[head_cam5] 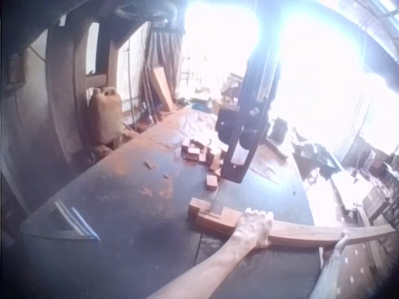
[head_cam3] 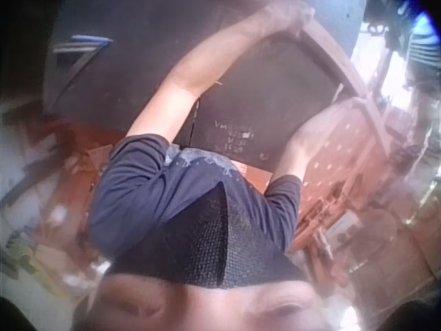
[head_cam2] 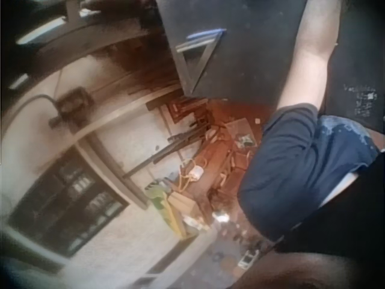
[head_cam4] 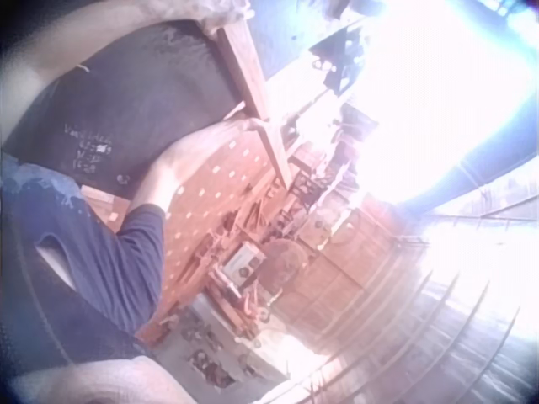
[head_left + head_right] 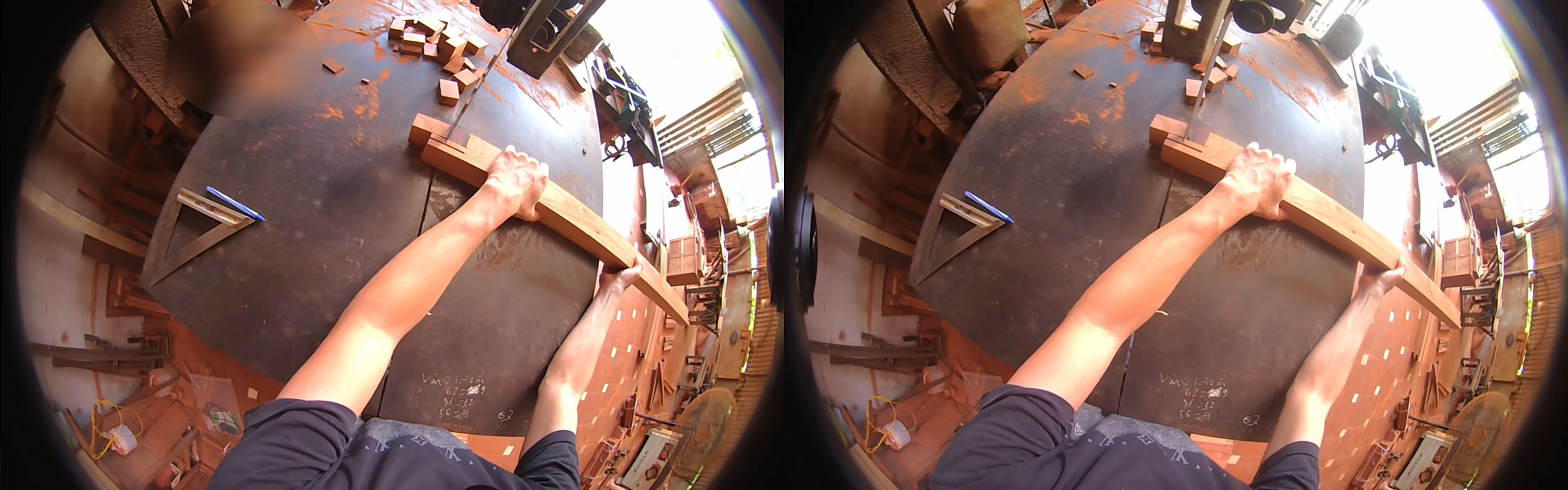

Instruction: The person uses a bandsaw to cut a long wooden plank into smaller pieces. They measure and mark the wood with a square and pen, then guide the plank through the saw blade to make precise cuts. The cut pieces are stacked on the floor.

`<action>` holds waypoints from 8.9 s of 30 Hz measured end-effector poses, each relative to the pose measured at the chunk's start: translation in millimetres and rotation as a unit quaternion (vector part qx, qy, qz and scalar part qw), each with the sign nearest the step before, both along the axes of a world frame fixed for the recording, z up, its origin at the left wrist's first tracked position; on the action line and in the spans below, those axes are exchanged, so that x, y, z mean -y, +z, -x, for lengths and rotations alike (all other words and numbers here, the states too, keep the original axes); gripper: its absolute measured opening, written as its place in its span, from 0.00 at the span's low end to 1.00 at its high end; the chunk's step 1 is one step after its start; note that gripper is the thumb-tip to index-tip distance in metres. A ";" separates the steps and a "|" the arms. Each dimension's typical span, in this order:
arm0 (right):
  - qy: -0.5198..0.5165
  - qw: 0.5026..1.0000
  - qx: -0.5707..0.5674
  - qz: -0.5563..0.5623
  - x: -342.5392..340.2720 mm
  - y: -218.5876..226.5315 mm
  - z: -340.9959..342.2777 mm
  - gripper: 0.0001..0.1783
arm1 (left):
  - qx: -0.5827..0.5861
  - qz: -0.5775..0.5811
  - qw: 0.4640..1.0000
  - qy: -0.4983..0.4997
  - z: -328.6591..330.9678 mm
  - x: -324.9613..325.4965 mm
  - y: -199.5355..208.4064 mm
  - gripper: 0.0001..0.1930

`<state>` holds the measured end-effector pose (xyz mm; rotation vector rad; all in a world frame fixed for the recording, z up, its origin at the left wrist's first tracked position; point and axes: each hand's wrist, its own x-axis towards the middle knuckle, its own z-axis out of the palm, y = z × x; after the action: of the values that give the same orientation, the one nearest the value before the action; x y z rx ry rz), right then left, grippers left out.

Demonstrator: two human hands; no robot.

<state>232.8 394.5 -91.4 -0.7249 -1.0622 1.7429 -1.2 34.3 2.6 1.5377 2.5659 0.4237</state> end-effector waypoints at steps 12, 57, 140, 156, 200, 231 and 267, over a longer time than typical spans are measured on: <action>-0.071 0.995 -0.001 0.063 47.8 10.4 20.9 0.39 | -0.021 -0.026 0.999 0.016 3.8 6.2 -14.3 0.38; -0.112 0.979 -0.026 0.169 35.4 -9.0 13.3 0.36 | -0.136 0.008 0.980 0.143 -144.1 27.7 5.4 0.36; 0.308 0.859 0.342 0.225 -607.7 -368.3 -460.1 0.33 | 0.624 -0.200 0.636 0.407 -540.2 -916.7 -495.5 0.52; 0.207 0.830 0.483 0.188 -593.4 -605.3 -443.6 0.36 | 0.670 -0.174 0.326 0.644 -574.3 -813.9 -727.2 0.33; -0.025 0.602 0.779 0.174 -326.5 -212.6 -1038.8 0.18 | 0.537 0.388 0.744 0.086 -710.5 -793.1 -219.8 0.14; -0.583 0.578 0.044 0.569 -84.8 -114.1 -1616.6 0.06 | 0.309 0.418 0.820 -0.241 -1611.2 -1078.2 -210.7 0.14; -0.086 0.711 0.538 0.445 -632.9 -28.5 -2943.9 0.13 | 0.531 0.184 0.822 -0.091 -2737.6 -1048.1 -158.8 0.22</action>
<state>3176.7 1027.4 -119.9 -2.5841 -0.6730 1.5386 2736.4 1082.3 -156.2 0.9464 1.4915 0.5161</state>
